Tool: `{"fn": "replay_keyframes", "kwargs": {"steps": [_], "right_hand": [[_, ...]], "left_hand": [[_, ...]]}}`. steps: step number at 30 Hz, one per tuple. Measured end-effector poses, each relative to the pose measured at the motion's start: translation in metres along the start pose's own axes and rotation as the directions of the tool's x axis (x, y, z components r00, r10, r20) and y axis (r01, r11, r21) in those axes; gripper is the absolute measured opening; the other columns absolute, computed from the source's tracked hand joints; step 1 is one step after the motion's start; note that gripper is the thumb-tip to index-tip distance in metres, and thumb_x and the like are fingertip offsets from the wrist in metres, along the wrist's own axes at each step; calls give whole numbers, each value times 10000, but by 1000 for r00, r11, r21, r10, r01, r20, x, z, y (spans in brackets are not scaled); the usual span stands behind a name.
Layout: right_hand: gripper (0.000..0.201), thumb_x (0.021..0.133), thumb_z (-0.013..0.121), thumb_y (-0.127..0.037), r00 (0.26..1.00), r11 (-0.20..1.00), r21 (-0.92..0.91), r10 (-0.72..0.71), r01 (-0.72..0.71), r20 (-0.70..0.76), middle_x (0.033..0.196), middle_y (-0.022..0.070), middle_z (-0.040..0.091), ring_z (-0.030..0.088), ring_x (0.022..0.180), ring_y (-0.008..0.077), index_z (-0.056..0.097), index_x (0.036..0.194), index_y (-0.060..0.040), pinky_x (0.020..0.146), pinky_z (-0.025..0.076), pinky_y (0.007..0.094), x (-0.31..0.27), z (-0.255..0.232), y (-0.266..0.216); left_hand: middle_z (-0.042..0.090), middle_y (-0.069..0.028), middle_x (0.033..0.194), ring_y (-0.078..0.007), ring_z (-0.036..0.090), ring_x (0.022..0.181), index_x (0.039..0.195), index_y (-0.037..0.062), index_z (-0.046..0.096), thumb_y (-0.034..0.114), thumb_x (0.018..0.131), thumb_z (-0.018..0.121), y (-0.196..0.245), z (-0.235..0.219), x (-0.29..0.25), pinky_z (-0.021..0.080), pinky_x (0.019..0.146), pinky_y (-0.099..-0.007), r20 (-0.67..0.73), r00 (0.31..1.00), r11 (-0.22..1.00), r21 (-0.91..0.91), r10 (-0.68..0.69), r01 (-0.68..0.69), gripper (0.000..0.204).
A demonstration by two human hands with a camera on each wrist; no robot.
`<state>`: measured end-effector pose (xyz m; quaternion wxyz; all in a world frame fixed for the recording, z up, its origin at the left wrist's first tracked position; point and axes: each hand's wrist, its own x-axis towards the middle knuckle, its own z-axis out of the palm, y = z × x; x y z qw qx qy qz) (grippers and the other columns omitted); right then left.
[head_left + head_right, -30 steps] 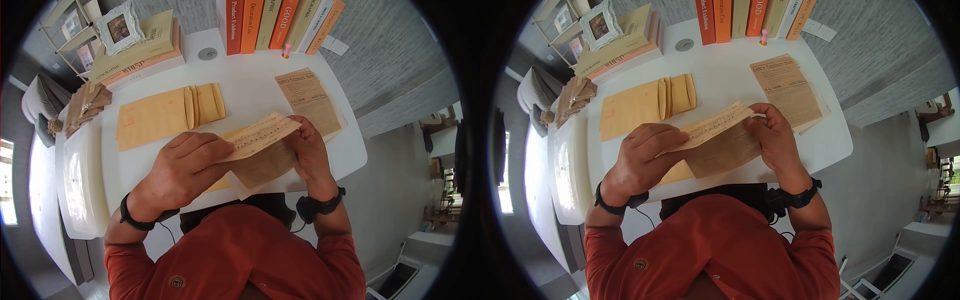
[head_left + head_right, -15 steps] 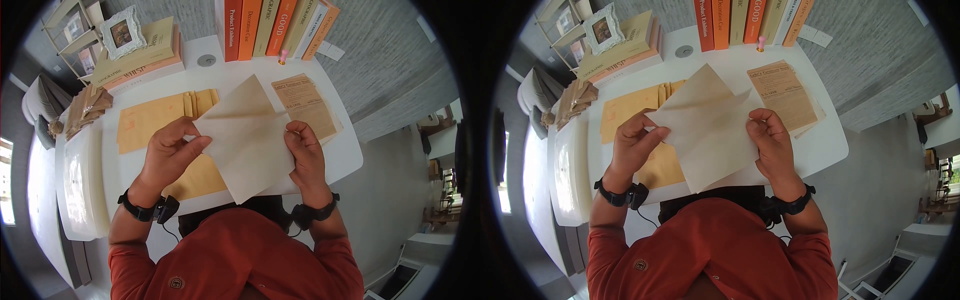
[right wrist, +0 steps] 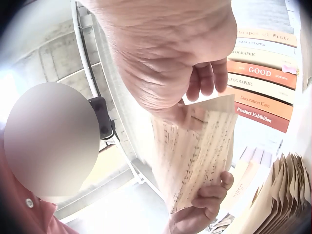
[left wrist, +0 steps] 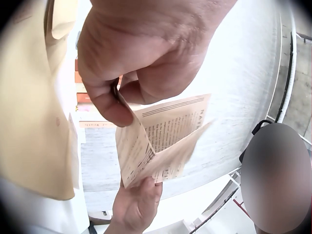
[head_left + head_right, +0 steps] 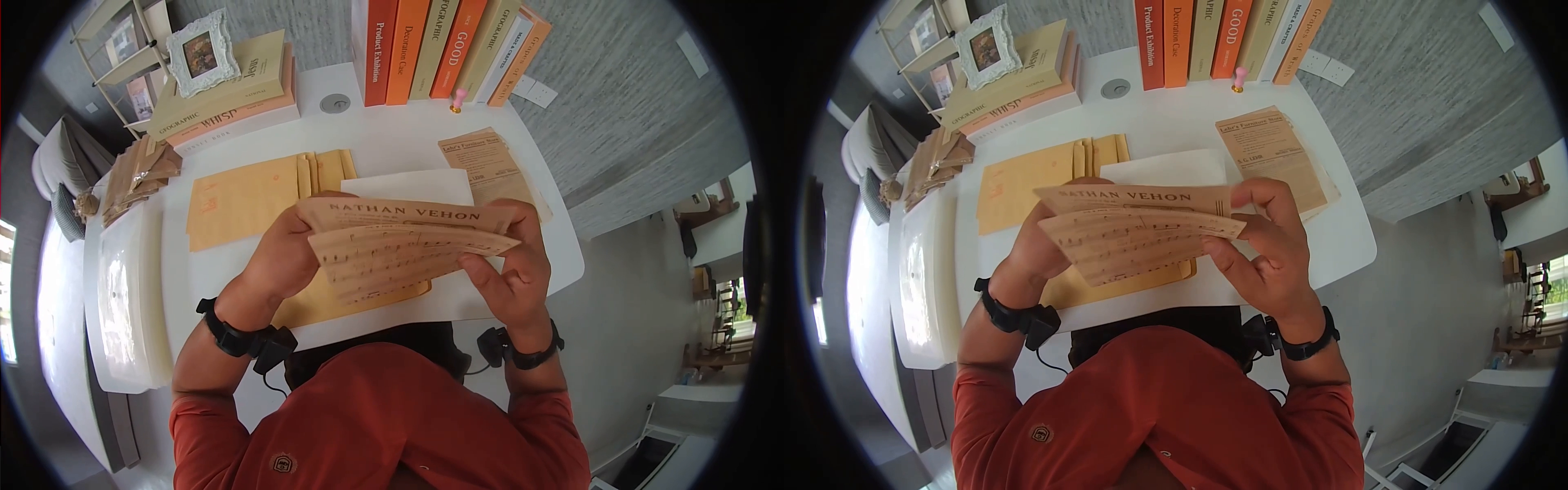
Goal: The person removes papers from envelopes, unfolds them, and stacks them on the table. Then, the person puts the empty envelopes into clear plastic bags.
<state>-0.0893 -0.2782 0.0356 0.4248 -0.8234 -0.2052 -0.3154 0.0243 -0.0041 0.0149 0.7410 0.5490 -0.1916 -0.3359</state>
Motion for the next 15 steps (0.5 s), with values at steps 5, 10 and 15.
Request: {"fn": "replay_keyframes", "kwargs": {"steps": [5, 10, 15], "right_hand": [[262, 1039, 581, -175, 927, 896, 354, 340, -268, -158, 1027, 59, 631, 574, 904, 82, 562, 1191, 37, 837, 475, 249, -3, 2, -5], [216, 1066, 539, -176, 885, 855, 400, 427, -329, -185, 997, 45, 649, 546, 839, 35, 539, 1167, 15, 774, 466, 209, 0, 11, -5], [312, 1082, 504, -268, 898, 845, 437, 410, -309, -157, 981, 32, 634, 524, 825, 30, 526, 1195, 23, 764, 447, 194, -1, 20, 3]], "left_hand": [[569, -102, 1378, -215, 523, 1261, 1315, 7, 602, 177, 1019, 589, 6, 2, -2, 376, 1102, -372, 24, 988, 918, 366, 154, -152, 341], [578, -69, 1357, -163, 526, 1209, 1362, 14, 562, 262, 1049, 572, 17, 32, 0, 388, 1069, -343, 218, 936, 918, 230, 275, -323, 399], [606, -22, 1293, -68, 513, 1149, 1407, 7, 498, 229, 1099, 468, -2, 50, 17, 435, 981, -258, -21, 979, 968, 154, 203, -198, 381]]}}
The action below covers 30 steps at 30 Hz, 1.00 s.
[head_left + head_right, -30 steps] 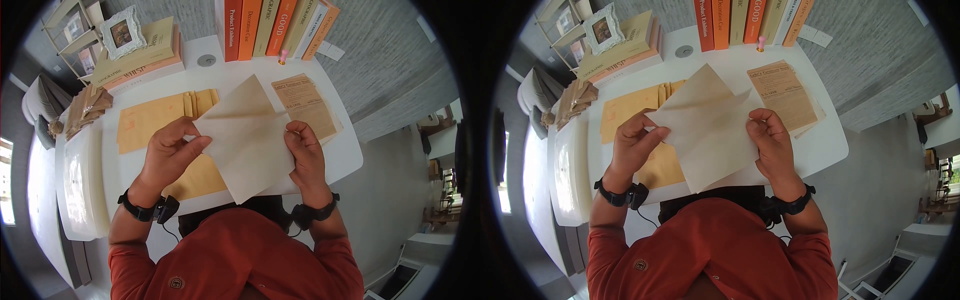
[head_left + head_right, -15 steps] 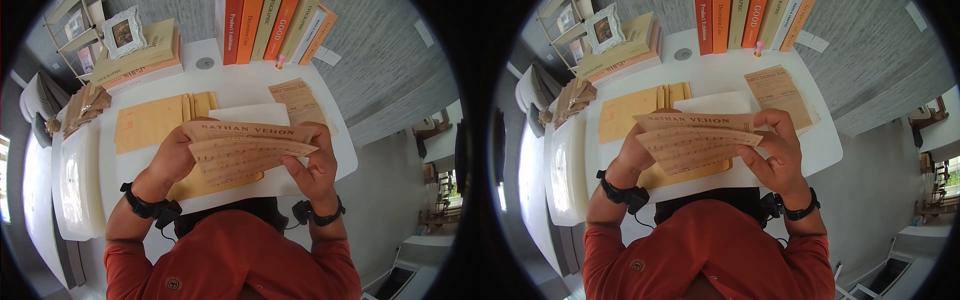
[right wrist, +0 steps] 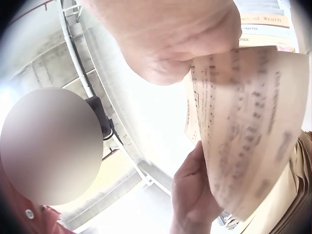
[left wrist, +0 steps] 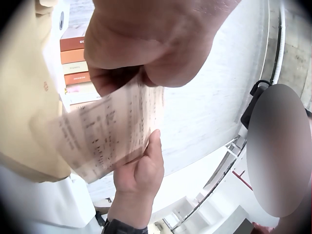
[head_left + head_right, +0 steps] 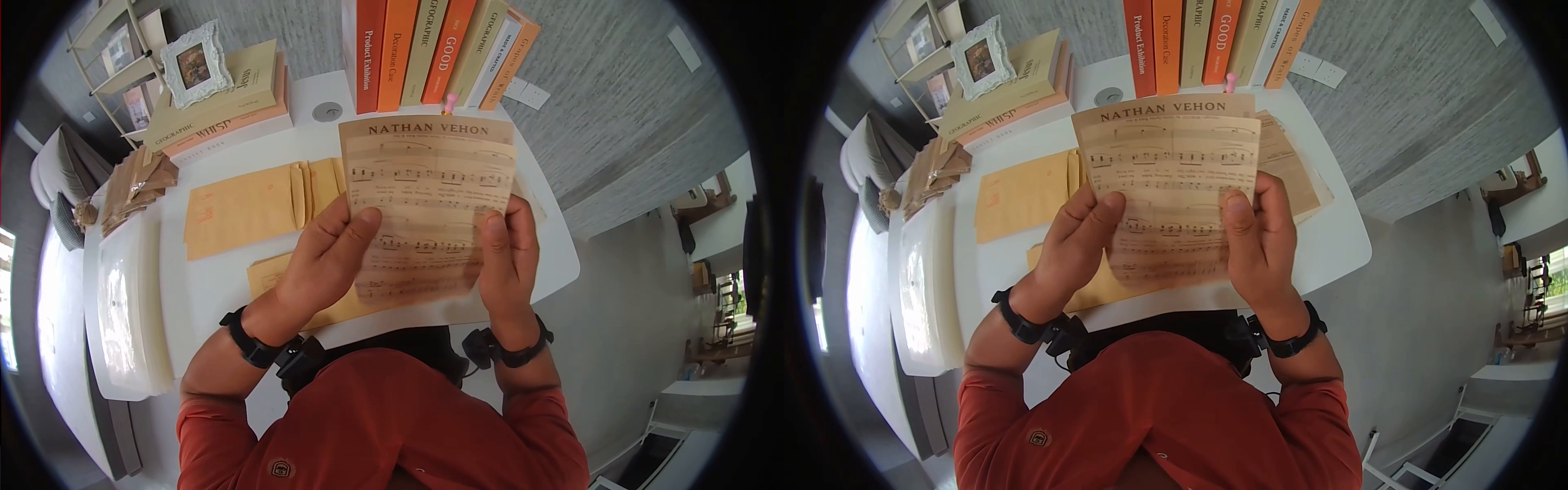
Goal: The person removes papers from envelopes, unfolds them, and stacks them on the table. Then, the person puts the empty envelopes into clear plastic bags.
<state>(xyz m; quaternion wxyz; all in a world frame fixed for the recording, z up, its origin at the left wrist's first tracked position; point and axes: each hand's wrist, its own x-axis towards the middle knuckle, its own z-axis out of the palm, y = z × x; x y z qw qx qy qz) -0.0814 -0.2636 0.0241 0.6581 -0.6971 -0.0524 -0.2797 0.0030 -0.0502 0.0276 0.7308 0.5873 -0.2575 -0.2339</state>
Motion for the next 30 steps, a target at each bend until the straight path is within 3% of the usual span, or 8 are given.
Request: {"fn": "replay_keyframes", "kwargs": {"steps": [5, 8, 12, 15, 19, 24, 27, 30], "right_hand": [[350, 1087, 481, -288, 996, 997, -62, 59, -54, 74, 912, 0, 594, 484, 778, 40, 527, 1228, 29, 712, 432, 228, -9, 6, 18], [257, 1067, 517, -208, 991, 971, -239, 49, -17, 127, 855, -1, 592, 483, 742, 45, 579, 1175, 17, 683, 439, 240, -8, -2, 32], [194, 1043, 549, -151, 966, 904, -349, 258, -247, -13, 841, 17, 625, 525, 739, 62, 621, 1121, 12, 691, 470, 250, 33, -52, 20], [204, 1032, 560, -153, 983, 899, -399, 162, -181, -82, 951, 58, 697, 611, 813, 97, 630, 1117, 18, 761, 510, 262, 80, -125, 33], [207, 1025, 560, -148, 930, 806, -505, 368, -309, 18, 969, 66, 698, 622, 846, 114, 635, 1129, 15, 793, 513, 282, 103, -169, 49], [274, 985, 618, -172, 844, 605, -700, 536, -379, 7, 1029, 111, 692, 647, 891, 177, 634, 1185, 15, 819, 522, 314, 105, -170, 87], [340, 945, 670, -182, 979, 409, -902, 195, -142, -66, 1060, 128, 675, 651, 928, 207, 625, 1219, 15, 820, 525, 323, 91, -163, 88], [322, 921, 698, -158, 985, 540, -833, 172, -123, -34, 1074, 115, 652, 643, 947, 205, 627, 1184, 14, 825, 529, 322, 77, -138, 61]], "left_hand": [[605, -15, 1268, -59, 505, 1129, 1375, 2, 517, 198, 1117, 402, -16, 14, 6, 422, 988, -249, -203, 958, 971, -90, 201, -222, 344], [619, -15, 1186, -77, 551, 1051, 1332, -3, 526, 214, 1110, 429, -27, 12, 6, 472, 911, -259, -261, 953, 979, -94, 150, -180, 325], [600, -45, 991, -156, 613, 848, 1205, 2, 565, 125, 1019, 583, -7, -11, -11, 519, 687, -298, -182, 983, 977, 213, 11, 28, 224], [620, -101, 1002, -235, 641, 872, 1177, 14, 598, 56, 906, 692, 3, -33, -31, 533, 727, -327, 91, 978, 614, 767, 187, -189, 291], [534, -200, 1332, -418, 512, 1267, 1298, 45, 580, 277, 714, 876, 8, -31, -46, 445, 1043, -511, 267, 958, 325, 901, 103, -287, 694], [411, -197, 1477, -417, 418, 1368, 1428, 95, 490, 372, 620, 918, 5, -15, -44, 346, 1148, -525, 197, 978, 259, 951, -71, -172, 955], [406, -204, 1482, -414, 418, 1368, 1446, 101, 472, 373, 615, 916, 2, -17, -40, 348, 1150, -512, 180, 978, 266, 953, -110, -145, 980], [442, -224, 1422, -420, 444, 1323, 1435, 83, 469, 353, 614, 914, -4, -21, -37, 371, 1124, -505, 196, 975, 273, 949, -107, -161, 973]]}}
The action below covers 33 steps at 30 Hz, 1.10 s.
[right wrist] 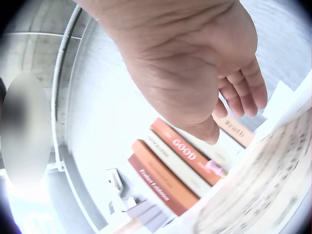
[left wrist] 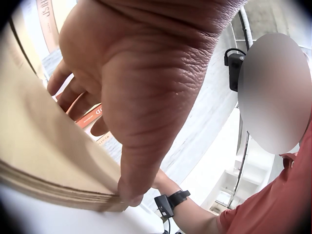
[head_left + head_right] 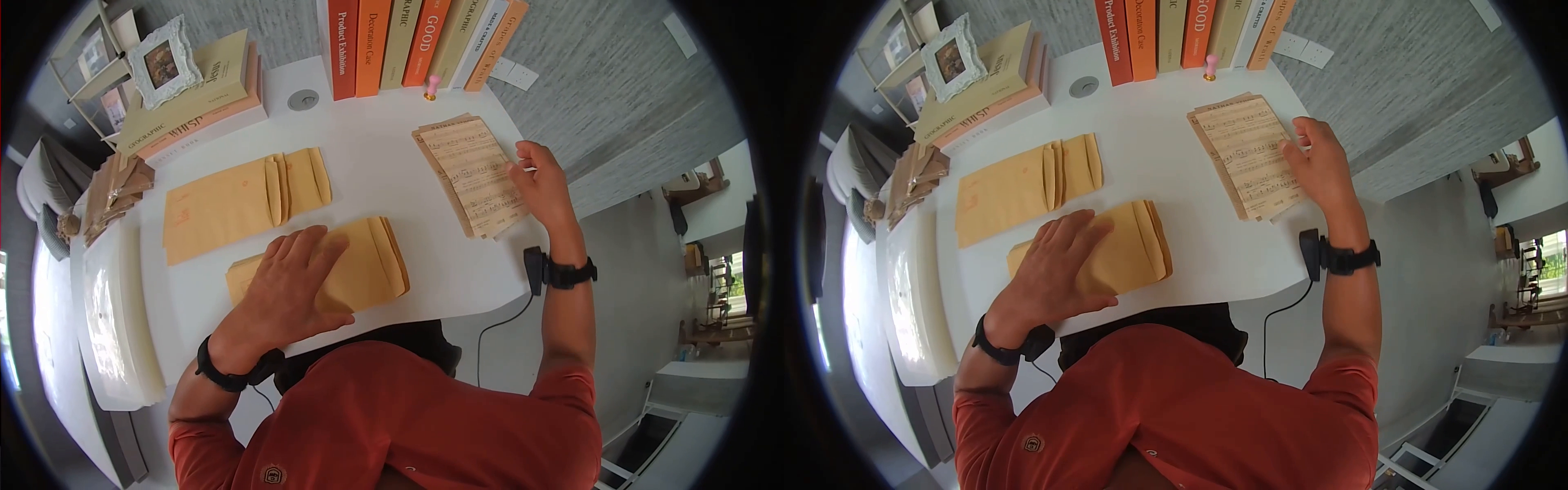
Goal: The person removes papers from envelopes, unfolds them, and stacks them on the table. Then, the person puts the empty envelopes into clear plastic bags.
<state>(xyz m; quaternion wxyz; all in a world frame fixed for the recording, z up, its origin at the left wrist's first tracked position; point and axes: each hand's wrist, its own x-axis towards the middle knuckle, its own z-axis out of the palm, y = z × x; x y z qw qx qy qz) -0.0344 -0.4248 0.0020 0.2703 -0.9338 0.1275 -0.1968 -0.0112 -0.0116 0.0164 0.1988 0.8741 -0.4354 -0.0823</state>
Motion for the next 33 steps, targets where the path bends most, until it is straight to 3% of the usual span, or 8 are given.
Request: {"fn": "replay_keyframes", "kwargs": {"steps": [4, 7, 11, 16, 24, 27, 30, 33], "right_hand": [[255, 928, 700, -145, 951, 929, 357, -193, 97, 243, 1073, 95, 636, 634, 933, 191, 628, 1119, 9, 812, 544, 321, -47, 2, -62], [237, 935, 714, -159, 916, 818, 567, -299, 101, 269, 1072, 94, 634, 633, 942, 176, 636, 1107, -15, 786, 554, 307, -78, 22, -96], [241, 932, 718, -112, 886, 681, 730, -372, 58, 276, 1257, 93, 576, 620, 1038, 154, 631, 1133, -10, 814, 569, 299, -96, 37, -123], [290, 902, 744, -109, 919, 749, 659, -304, 67, 252, 1208, 133, 584, 654, 955, 180, 639, 1139, 22, 762, 584, 299, -102, 55, -138], [276, 890, 729, -50, 932, 686, 709, -128, -163, 338, 1073, 92, 614, 668, 907, 172, 669, 1146, 35, 763, 561, 295, -100, 71, -143], [234, 889, 717, -53, 955, 770, 635, -145, -55, 259, 1001, 76, 609, 663, 870, 171, 686, 1107, 26, 750, 545, 297, -95, 81, -139], [206, 890, 696, -49, 892, 909, 399, -78, -120, 446, 981, 69, 611, 662, 883, 175, 691, 1087, 12, 764, 534, 290, -85, 73, -152], [178, 884, 676, -27, 894, 908, 403, -82, -116, 441, 982, 67, 611, 653, 864, 166, 693, 1060, -4, 747, 524, 284, -80, 71, -153]], "left_hand": [[479, -217, 1345, -415, 484, 1257, 1426, 72, 473, 296, 596, 918, 0, -2, 1, 407, 1086, -498, -44, 999, 999, -22, 27, -28, 968], [474, -210, 1357, -430, 496, 1251, 1435, 65, 467, 217, 569, 908, 3, -6, -2, 431, 1062, -488, -99, 995, 998, -64, 9, -16, 983], [482, -222, 1328, -428, 519, 1196, 1447, 46, 446, 153, 549, 890, 6, -8, -6, 461, 996, -499, -233, 970, 994, -55, 75, -90, 1007], [479, -218, 1295, -415, 524, 1131, 1465, 71, 436, 147, 536, 876, 6, -2, -11, 453, 947, -516, -380, 908, 984, 35, 177, -177, 1031], [491, -215, 1292, -393, 519, 1139, 1465, 45, 420, 189, 620, 856, 6, 4, -6, 437, 949, -501, -351, 895, 951, 233, 276, -202, 961], [484, -210, 1292, -398, 517, 1135, 1462, 67, 431, 191, 617, 857, 7, 4, -3, 431, 952, -508, -335, 897, 944, 259, 287, -205, 955], [477, -208, 1299, -403, 514, 1135, 1450, 79, 452, 189, 611, 861, 11, 0, 0, 431, 952, -514, -321, 897, 931, 301, 305, -208, 940], [467, -209, 1306, -413, 509, 1148, 1438, 80, 470, 187, 608, 862, 12, -6, 0, 428, 967, -526, -303, 898, 928, 291, 319, -231, 924]]}}
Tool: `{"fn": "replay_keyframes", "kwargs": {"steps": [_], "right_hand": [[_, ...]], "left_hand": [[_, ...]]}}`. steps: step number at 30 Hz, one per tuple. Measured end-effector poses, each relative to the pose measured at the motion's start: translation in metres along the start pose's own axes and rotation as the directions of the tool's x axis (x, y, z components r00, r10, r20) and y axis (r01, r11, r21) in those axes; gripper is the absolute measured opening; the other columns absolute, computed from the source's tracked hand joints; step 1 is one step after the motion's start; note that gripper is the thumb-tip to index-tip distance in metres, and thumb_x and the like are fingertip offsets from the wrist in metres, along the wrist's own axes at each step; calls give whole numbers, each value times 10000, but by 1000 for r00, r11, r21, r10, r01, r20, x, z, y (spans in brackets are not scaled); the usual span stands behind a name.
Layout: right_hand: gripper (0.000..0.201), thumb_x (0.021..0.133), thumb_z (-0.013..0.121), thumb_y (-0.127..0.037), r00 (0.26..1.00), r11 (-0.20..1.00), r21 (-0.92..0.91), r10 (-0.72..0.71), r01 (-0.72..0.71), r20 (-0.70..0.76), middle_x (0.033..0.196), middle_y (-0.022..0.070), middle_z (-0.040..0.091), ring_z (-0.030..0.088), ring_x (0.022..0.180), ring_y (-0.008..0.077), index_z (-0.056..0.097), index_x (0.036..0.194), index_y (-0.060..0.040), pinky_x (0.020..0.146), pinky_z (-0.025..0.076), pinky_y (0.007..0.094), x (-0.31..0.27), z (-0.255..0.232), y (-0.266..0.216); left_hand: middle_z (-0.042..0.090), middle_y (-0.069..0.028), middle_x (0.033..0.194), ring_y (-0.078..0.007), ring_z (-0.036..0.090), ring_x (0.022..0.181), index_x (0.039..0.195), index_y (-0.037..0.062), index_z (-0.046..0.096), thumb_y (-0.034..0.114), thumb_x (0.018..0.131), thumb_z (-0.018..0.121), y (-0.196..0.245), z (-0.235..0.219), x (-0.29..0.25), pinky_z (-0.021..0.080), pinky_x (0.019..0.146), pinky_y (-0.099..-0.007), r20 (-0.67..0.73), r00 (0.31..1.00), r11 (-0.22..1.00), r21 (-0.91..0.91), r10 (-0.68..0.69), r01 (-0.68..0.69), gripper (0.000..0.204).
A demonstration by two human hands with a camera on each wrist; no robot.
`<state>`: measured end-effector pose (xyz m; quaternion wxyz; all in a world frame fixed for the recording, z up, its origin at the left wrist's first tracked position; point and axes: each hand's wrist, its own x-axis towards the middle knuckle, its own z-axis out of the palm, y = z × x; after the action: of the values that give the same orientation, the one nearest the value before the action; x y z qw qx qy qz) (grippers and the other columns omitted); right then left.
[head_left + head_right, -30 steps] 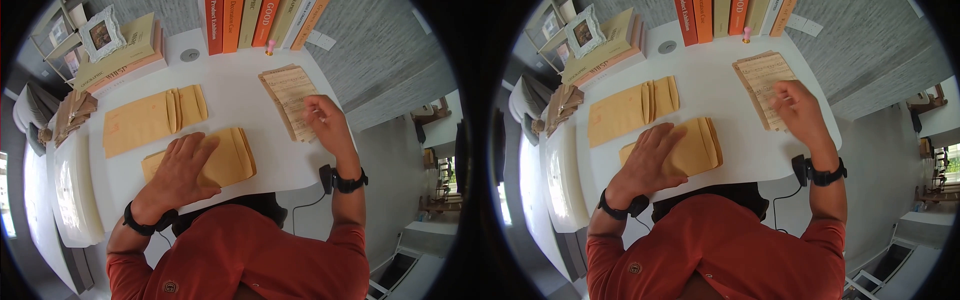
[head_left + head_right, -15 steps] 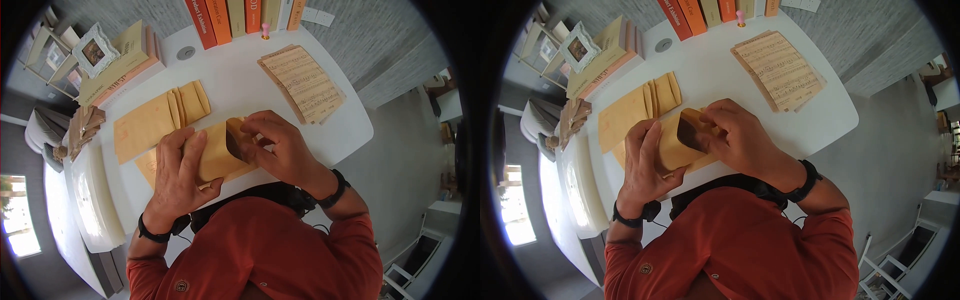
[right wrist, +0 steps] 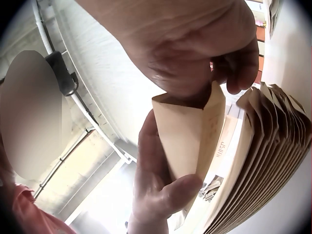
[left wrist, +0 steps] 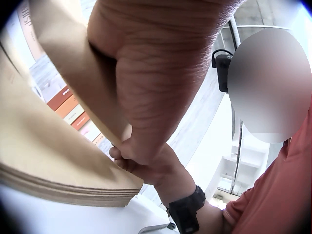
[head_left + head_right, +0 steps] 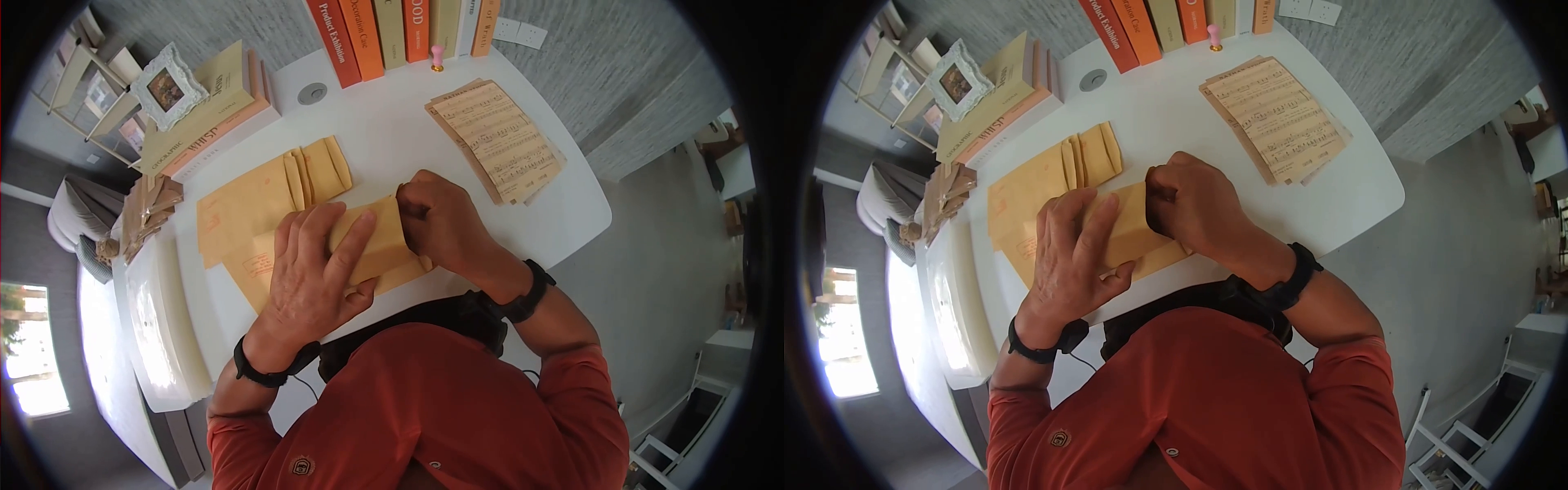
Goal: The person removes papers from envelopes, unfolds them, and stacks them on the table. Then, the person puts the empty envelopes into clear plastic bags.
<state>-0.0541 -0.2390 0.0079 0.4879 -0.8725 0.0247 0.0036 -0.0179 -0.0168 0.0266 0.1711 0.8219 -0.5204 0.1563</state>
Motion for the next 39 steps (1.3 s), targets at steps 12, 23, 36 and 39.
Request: {"fn": "replay_keyframes", "kwargs": {"steps": [12, 23, 36, 39], "right_hand": [[147, 1010, 556, -86, 995, 490, 872, 79, 16, -63, 956, 27, 677, 623, 766, 50, 624, 1112, -4, 670, 511, 209, -2, -52, 57], [144, 1009, 556, -64, 981, 357, 915, 111, -187, 157, 1008, 55, 683, 655, 841, 84, 618, 1119, 5, 737, 540, 227, -6, -30, 53], [193, 979, 581, -16, 947, 280, 911, -22, -302, 320, 1080, 90, 687, 680, 946, 130, 619, 1161, 34, 856, 572, 266, -15, -27, 62], [199, 983, 578, -26, 950, 261, 917, -2, -302, 313, 1089, 102, 688, 682, 957, 140, 616, 1168, 35, 860, 572, 273, -15, -29, 61]], "left_hand": [[452, -206, 1441, -451, 442, 1314, 1453, 82, 477, 179, 592, 865, -88, -57, -17, 363, 1127, -523, 123, 979, 978, 146, -164, 146, 950], [678, -96, 1118, -313, 659, 1055, 930, 31, 754, 70, 695, 802, -35, -41, 9, 560, 877, -415, -103, 966, 963, -107, 238, -248, 243], [661, -116, 1120, -198, 663, 953, 1233, 45, 681, -85, 858, 677, -41, -25, -1, 536, 818, -312, -10, 890, 604, -738, -456, 301, 397], [635, -151, 1170, -285, 632, 1046, 1144, 42, 723, -73, 775, 696, -39, -38, 5, 539, 846, -364, -70, 997, 849, -527, 7, -43, 387]]}}
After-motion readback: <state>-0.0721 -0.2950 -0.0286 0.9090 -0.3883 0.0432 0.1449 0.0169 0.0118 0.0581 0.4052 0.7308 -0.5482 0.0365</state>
